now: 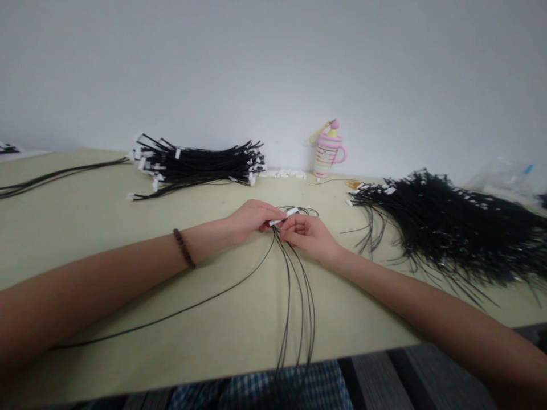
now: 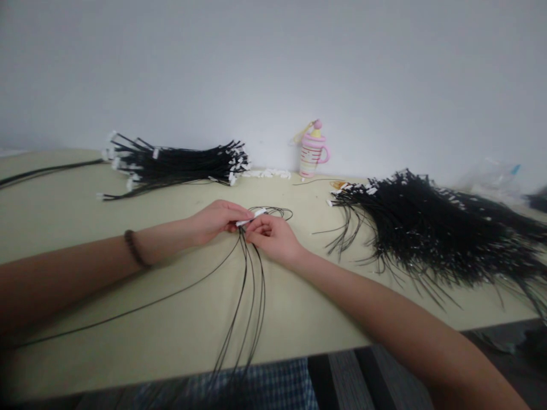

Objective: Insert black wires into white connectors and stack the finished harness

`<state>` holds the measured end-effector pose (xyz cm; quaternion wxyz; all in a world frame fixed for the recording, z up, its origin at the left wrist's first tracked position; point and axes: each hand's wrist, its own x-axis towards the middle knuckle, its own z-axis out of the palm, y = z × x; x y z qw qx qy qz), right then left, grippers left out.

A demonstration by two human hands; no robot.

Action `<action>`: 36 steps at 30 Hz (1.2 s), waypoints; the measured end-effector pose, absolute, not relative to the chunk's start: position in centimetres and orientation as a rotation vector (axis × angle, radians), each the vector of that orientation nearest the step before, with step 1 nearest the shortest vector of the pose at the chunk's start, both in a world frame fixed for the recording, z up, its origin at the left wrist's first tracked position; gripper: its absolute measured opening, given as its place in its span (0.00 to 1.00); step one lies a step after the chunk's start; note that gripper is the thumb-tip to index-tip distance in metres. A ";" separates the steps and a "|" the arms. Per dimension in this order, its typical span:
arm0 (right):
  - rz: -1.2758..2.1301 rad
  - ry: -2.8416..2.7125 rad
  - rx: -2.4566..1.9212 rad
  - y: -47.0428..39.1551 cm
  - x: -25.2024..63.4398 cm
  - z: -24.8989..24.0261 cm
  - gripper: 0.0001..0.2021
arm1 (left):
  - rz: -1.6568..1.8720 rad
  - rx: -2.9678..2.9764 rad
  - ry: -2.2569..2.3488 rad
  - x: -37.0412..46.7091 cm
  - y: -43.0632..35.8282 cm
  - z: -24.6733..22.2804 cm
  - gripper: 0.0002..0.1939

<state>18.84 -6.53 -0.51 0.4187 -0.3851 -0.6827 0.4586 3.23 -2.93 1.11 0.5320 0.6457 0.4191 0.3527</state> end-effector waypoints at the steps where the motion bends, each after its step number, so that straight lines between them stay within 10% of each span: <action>1: 1.147 -1.712 -0.968 -6.5 18.8 -0.6 0.03 | 0.843 1.544 1.001 3.2 -2.9 1.1 0.10; 36: 1.173 -1.652 -0.891 -6.5 19.1 -0.9 0.07 | 0.857 1.562 1.042 3.3 -3.3 1.4 0.10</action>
